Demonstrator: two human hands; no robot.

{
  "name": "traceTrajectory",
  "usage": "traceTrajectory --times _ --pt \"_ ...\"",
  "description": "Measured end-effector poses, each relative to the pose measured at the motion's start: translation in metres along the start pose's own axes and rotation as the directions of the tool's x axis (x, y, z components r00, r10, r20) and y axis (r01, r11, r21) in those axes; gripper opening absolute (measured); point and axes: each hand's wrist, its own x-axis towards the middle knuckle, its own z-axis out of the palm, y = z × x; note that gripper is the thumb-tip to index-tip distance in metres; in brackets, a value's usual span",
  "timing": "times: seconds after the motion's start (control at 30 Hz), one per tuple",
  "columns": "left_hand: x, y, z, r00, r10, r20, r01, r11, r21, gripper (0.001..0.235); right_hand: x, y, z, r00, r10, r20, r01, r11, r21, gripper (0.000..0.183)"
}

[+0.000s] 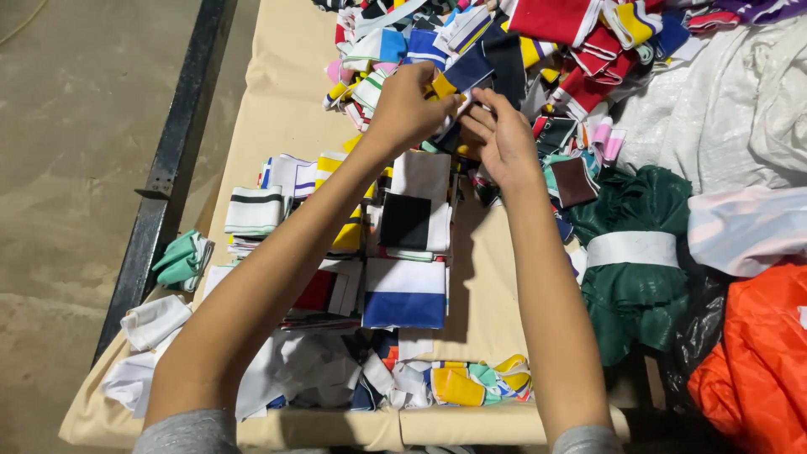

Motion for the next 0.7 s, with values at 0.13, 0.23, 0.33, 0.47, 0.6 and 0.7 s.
traceTrajectory --times 0.13,0.23,0.33,0.47,0.6,0.7 --pt "-0.037 0.043 -0.024 0.999 0.026 0.042 -0.007 0.917 -0.399 0.024 -0.063 -0.006 0.012 0.986 -0.158 -0.045 0.126 0.903 -0.412 0.035" --pt "-0.064 0.071 -0.040 0.996 0.033 0.088 0.019 0.850 -0.527 0.016 -0.106 -0.019 0.019 0.989 -0.120 -0.081 0.063 0.859 -0.507 0.053" --pt "-0.089 0.083 -0.043 0.980 0.062 0.189 0.084 0.736 -0.671 0.010 -0.117 -0.014 0.002 0.969 -0.056 0.241 0.093 0.985 -0.143 0.065" --pt "-0.122 0.083 -0.051 0.981 0.104 0.163 0.040 0.716 -0.697 0.021 -0.108 0.010 -0.038 0.942 -0.242 0.232 0.216 0.968 0.130 0.034" --pt "-0.169 0.091 -0.078 0.959 -0.047 0.280 0.246 0.627 -0.739 0.022 -0.166 0.025 -0.038 0.919 -0.342 0.197 0.325 0.939 0.115 0.019" --pt "-0.200 0.075 -0.074 0.940 -0.146 0.308 0.333 0.592 -0.734 0.023 -0.222 0.040 -0.031 0.927 -0.352 0.133 0.357 0.934 -0.019 0.036"
